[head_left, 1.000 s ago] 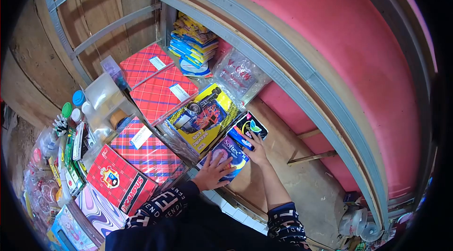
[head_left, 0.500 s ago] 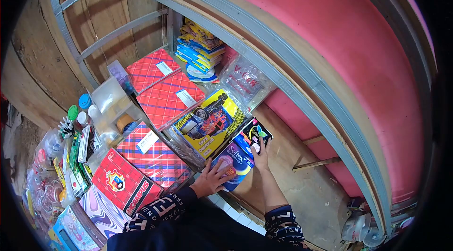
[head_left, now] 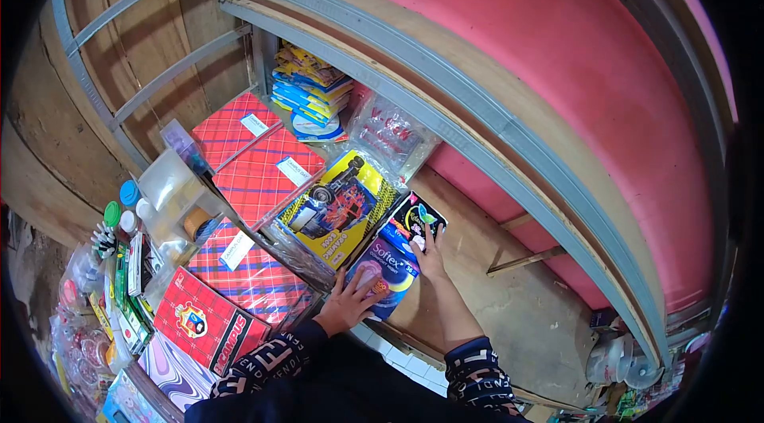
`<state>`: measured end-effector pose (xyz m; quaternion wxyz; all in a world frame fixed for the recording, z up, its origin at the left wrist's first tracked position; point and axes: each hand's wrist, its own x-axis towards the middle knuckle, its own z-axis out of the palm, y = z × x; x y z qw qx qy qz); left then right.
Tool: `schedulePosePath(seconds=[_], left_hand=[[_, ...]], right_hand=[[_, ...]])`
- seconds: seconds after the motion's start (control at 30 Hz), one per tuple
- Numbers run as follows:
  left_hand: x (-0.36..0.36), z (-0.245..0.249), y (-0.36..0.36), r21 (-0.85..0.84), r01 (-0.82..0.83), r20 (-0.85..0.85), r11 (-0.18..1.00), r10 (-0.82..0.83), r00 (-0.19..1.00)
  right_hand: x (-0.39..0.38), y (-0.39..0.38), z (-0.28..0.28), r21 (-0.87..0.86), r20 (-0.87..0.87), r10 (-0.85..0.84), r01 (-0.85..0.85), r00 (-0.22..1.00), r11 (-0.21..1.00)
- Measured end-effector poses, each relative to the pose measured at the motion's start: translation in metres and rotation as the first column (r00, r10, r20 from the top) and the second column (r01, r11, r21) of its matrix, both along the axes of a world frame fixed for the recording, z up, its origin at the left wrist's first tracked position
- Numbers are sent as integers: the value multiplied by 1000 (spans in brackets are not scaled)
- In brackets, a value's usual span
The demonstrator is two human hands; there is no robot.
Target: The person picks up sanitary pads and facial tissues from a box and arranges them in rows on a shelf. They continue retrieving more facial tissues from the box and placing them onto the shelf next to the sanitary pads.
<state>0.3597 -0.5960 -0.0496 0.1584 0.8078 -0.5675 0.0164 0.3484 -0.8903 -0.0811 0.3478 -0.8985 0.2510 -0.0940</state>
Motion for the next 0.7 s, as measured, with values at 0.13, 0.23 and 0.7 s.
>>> schedulePosePath(seconds=[0.13, 0.23, 0.7], left_hand=[[-1, 0, 1, 0, -13, 16, 1000, 13, 1000], [-1, -2, 1, -7, -16, 24, 1000, 16, 1000], [-17, 20, 3, -127, 43, -140, 991, -61, 988]], right_hand=[[-1, 0, 3, -42, -20, -6, 5, 1000, 999], [-2, -2, 4, -51, -37, -12, 10, 999, 999], [-70, 36, 56, -138, 255, -148, 188, 955, 972]])
